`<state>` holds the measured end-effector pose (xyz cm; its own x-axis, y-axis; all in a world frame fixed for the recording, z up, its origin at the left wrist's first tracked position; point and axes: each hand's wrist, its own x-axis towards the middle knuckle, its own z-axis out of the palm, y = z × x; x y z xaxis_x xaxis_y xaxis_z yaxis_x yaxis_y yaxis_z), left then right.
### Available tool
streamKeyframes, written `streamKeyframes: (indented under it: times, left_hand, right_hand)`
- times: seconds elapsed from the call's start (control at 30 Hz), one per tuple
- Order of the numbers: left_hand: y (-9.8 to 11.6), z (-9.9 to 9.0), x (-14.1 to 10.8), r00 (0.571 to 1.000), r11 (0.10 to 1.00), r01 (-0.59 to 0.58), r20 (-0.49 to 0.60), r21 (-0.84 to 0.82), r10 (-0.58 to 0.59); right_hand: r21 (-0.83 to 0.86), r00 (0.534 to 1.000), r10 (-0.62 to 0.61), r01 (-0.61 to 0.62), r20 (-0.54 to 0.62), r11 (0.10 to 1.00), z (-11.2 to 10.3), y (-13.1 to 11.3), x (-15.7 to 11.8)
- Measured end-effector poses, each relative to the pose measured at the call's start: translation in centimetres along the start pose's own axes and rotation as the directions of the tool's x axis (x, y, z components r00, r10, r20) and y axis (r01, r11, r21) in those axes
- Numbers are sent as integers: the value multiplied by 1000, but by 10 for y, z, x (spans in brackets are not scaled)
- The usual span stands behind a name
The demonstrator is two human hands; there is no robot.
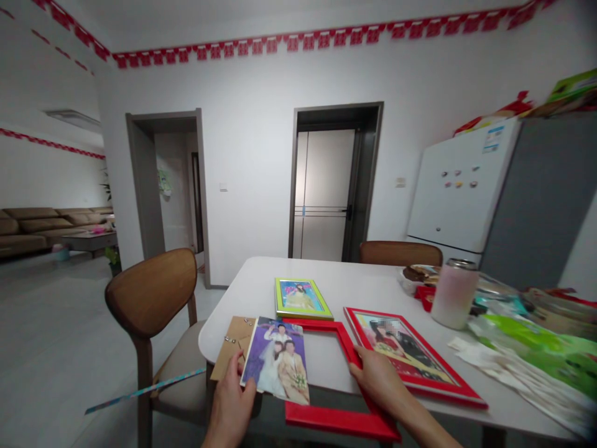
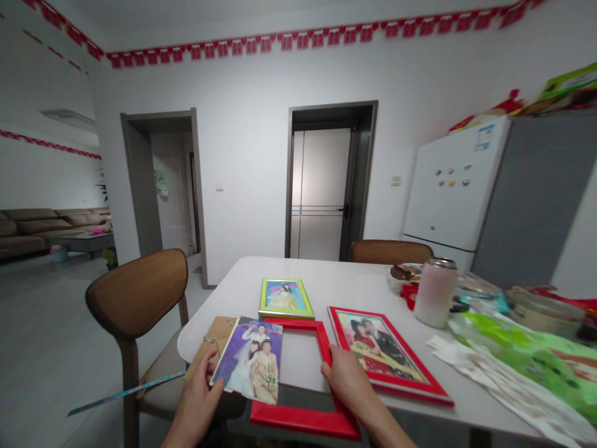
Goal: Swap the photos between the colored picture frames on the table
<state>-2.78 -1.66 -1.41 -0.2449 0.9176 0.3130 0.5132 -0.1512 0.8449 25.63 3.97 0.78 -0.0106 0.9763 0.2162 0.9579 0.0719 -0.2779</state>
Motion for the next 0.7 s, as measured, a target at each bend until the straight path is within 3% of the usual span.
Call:
streamKeyframes:
  times: [0.23, 0.33, 0.47, 0.6, 0.7]
  left_hand:
    - [11, -1, -12, 967, 903, -252, 133, 349, 218]
    - [24, 8, -16, 909, 845, -386, 312, 371, 277]
    - [39, 21, -14, 823, 785, -497, 489, 371, 290]
    - [35, 29, -3, 802, 748, -551, 482, 369, 353]
    - [31, 26, 8, 817, 768, -566, 329, 298, 474]
  right_hand:
    - [-109, 999, -42, 43, 16, 993, 3, -4, 0]
    - [-126, 999, -40, 41, 12, 991, -1, -12, -4]
    - [-35, 987, -121, 118, -104, 992, -3, -24, -11]
    - [210, 975, -165, 194, -147, 958, -4, -39, -17]
    - [473, 976, -168, 214, -139, 854, -5, -53, -21]
